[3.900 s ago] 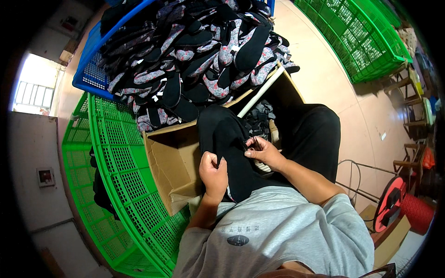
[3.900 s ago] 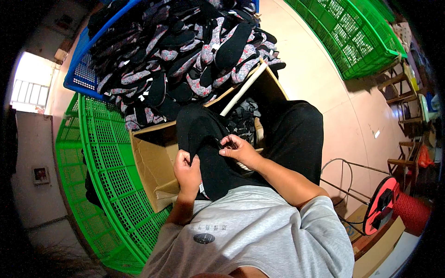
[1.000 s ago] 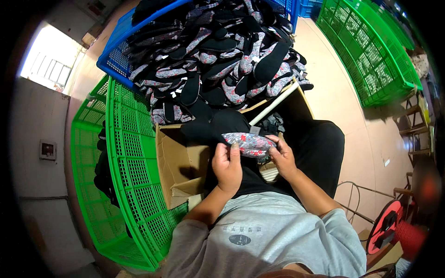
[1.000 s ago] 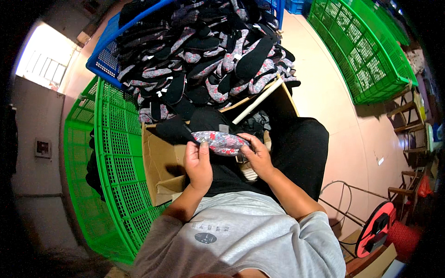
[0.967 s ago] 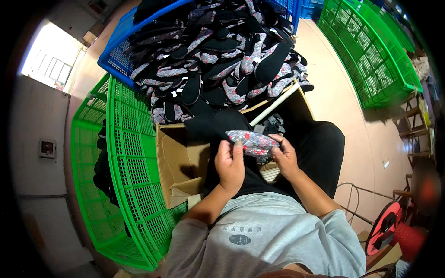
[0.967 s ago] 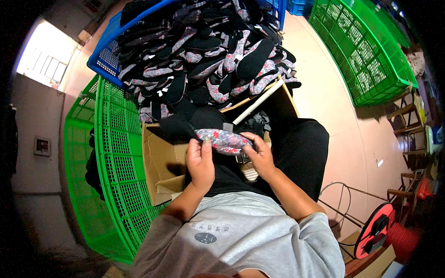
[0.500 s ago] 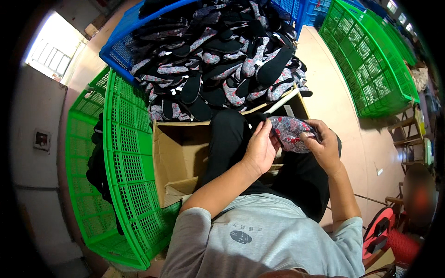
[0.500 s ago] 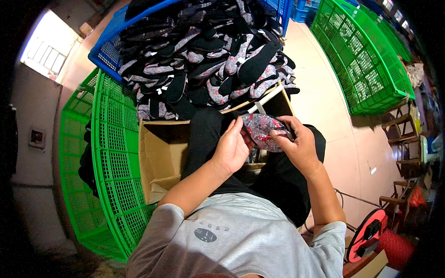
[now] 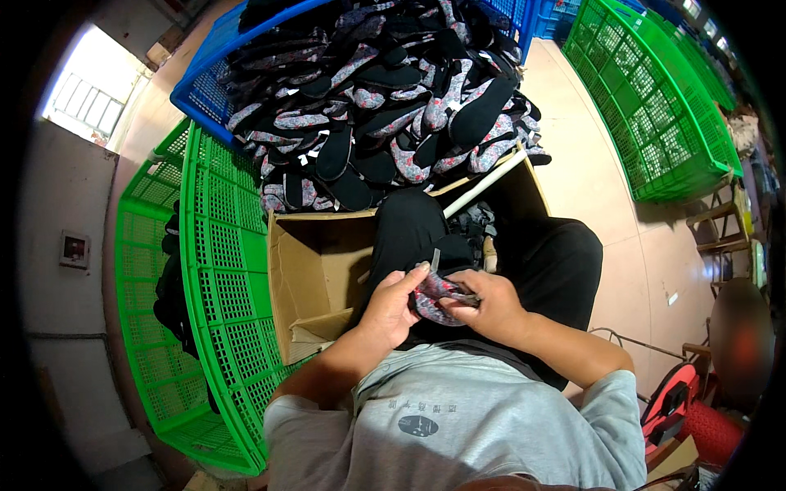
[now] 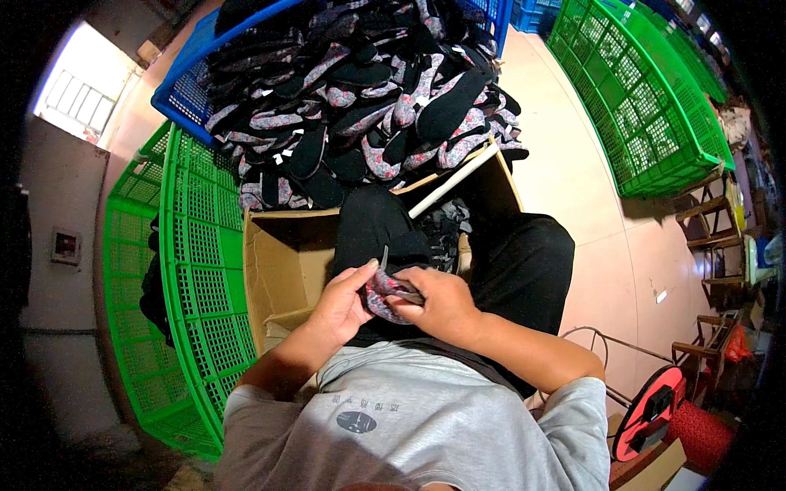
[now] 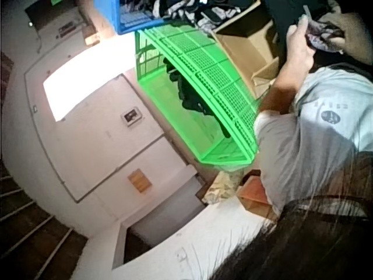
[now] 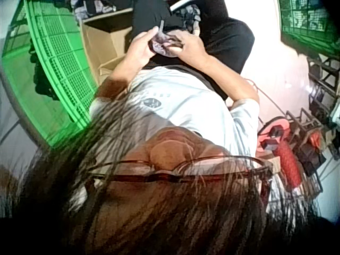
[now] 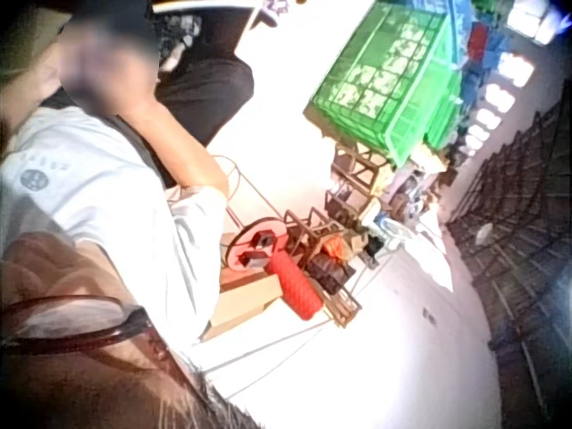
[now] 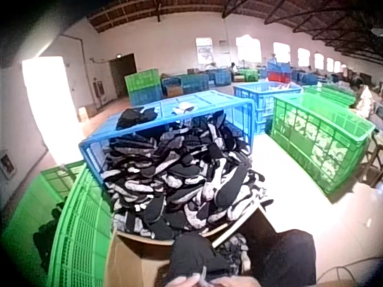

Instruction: The person sits on the floor in a workshop and sews the upper fabric onto the sole of a slipper using a needle and thread. They pick up a slipper from a blue crate, stitch the edges, and place the finished item into a cardboard box.

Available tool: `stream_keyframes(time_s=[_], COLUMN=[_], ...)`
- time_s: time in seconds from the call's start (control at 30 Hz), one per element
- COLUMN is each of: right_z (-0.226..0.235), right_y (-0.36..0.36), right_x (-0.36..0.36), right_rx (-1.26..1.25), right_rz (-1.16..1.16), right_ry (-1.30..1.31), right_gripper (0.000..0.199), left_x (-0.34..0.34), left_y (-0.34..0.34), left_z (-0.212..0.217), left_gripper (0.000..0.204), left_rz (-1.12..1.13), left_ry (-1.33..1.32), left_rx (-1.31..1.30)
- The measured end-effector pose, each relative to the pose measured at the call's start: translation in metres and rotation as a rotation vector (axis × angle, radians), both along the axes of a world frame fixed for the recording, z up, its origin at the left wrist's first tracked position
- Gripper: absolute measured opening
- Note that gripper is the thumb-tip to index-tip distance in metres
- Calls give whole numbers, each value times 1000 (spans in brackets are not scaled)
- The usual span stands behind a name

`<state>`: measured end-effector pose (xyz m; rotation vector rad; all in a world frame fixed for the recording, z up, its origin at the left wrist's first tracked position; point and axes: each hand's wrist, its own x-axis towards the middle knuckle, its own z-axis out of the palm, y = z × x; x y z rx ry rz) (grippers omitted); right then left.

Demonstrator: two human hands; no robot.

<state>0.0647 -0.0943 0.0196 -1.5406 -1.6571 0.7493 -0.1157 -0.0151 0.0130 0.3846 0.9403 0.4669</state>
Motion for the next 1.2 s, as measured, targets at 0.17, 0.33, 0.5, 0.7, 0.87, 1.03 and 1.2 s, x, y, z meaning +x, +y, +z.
stream_keyframes(time_s=[0.17, 0.33, 0.5, 0.7, 0.87, 1.03, 1.2], right_z=[4, -7, -8, -30, -46, -59, -68], right_y=[8, 10, 20, 30, 37, 48, 63], right_x=[-13, -19, -18, -10, 0, -16, -11], right_rx=[-101, -133, -205, -273, -300, -211, -289], right_rz=[97, 71, 51, 0, -57, -107, -120], right_ry=[-15, 79, 129, 193, 184, 33, 166], right_gripper=[35, 28, 28, 32, 33, 31, 33], left_x=[-18, -16, -15, -17, -1, 10, 11], left_y=[10, 11, 16, 19, 12, 14, 24], left_z=[-7, -8, -13, -35, -15, -24, -30], left_gripper=[14, 10, 9, 6, 8, 6, 8], left_rz=[-28, 0, -49, -205, -241, -286, -323], left_ry=[26, 179, 272, 496, 635, 804, 902], left_rx=[-11, 125, 348, 925, 1338, 1467, 1583])
